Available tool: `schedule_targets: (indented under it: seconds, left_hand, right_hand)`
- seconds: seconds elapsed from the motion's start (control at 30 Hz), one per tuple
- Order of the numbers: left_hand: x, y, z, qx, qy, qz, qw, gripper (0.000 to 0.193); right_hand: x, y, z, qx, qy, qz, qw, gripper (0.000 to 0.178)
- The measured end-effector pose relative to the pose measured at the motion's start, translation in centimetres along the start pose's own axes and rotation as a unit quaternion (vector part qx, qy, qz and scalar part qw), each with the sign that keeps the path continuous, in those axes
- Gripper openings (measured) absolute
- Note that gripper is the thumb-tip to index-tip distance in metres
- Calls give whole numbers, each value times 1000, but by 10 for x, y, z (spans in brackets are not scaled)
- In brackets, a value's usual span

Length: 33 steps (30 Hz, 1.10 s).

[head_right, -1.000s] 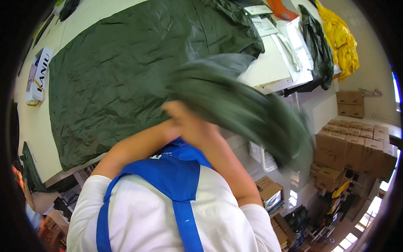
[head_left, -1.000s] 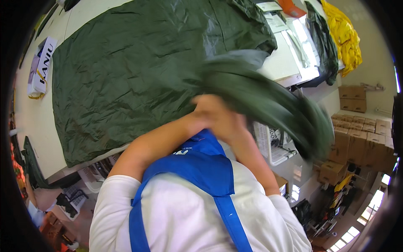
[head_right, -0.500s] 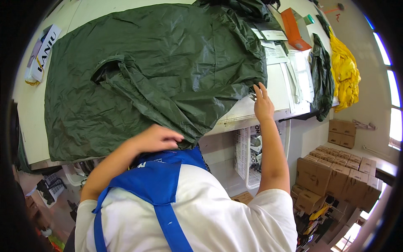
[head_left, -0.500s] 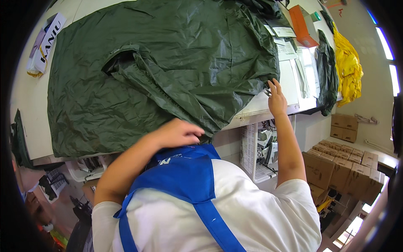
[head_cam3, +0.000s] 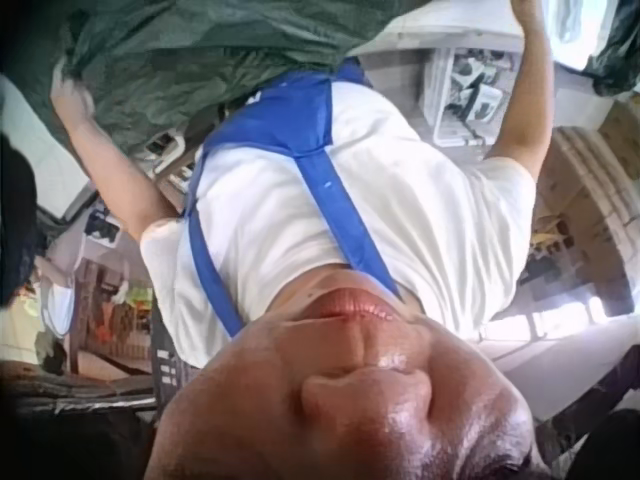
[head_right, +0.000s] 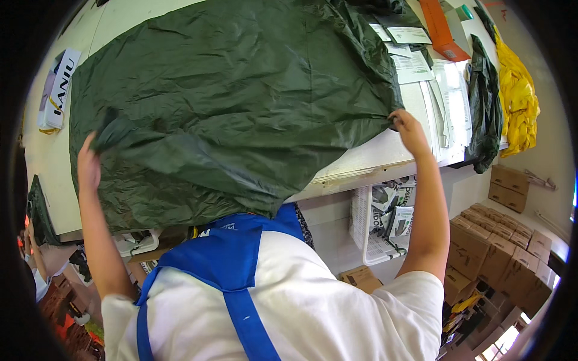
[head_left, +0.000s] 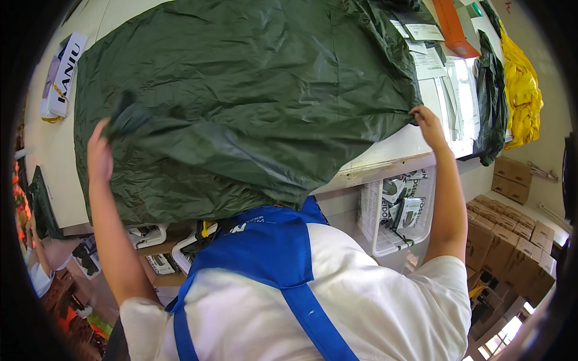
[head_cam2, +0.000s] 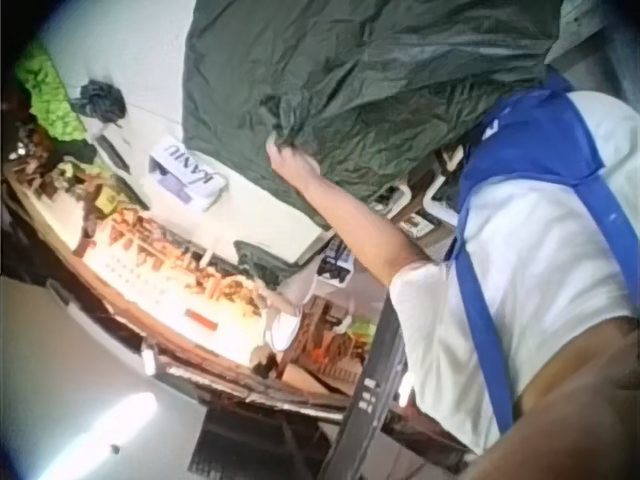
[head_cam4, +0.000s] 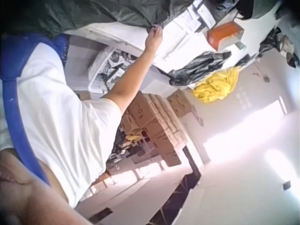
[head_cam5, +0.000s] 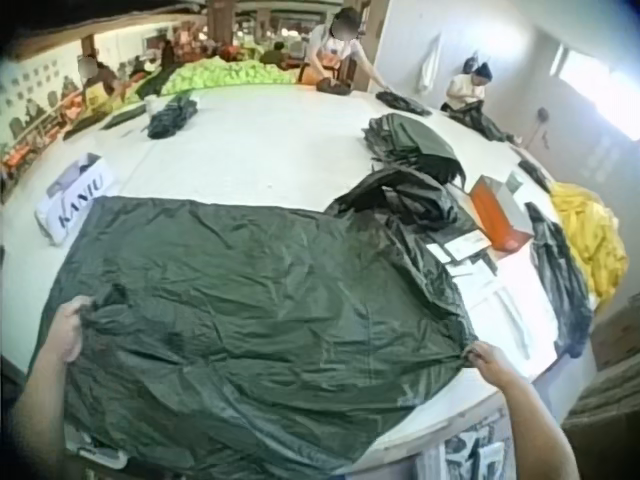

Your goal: The person folds a dark green jacket on a white table. They smooth the fabric, fold the sleeves inward, fold the body in half, then fold it again into a compact rectangle. The folded jacket is placed into a small matching green pouch, which is then zipped closed.

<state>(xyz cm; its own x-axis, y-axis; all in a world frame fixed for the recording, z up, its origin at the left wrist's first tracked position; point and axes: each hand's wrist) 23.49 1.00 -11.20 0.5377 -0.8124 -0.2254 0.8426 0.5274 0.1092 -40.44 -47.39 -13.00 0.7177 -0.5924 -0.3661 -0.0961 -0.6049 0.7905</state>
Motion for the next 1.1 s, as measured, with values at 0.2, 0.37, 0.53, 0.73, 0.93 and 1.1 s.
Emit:
schedule_targets:
  seconds: [0.2, 0.37, 0.53, 0.73, 0.93, 1.1]
  left_hand:
    - [-166, 61, -81, 166, 167, 75, 969, 32]
    - [-175, -27, -75, 303, 104, 154, 935, 24]
    - [-174, -37, -66, 251, 50, 147, 955, 19]
    - [-203, -13, -74, 45, 74, 177, 980, 30]
    - [-190, -27, -38, 387, -37, 166, 906, 28]
    - [-144, -72, -19, 614, 17, -65, 786, 26]
  right_hand:
    - [36, -12, 1, -200, -180, -47, 962, 16]
    - [27, -32, -55, -192, -135, 146, 961, 15]
    - [-24, -146, -209, 16, 161, -4, 987, 25]
    - [-56, -210, -263, -144, 171, -129, 966, 66]
    - [-61, -219, -254, -220, 199, -118, 947, 67]
    - [-62, -221, -253, -236, 214, -109, 942, 68]
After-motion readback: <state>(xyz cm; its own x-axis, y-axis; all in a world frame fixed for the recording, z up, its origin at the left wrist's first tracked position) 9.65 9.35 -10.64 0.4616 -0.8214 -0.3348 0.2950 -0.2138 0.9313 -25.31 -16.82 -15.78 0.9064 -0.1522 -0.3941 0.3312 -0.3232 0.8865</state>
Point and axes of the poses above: each hand's wrist, its own x-axis towards the middle knuckle, its own y-axis out of the back of the hand, z = x × y, and after that the axes turned 13 degrees about -z, right-handed
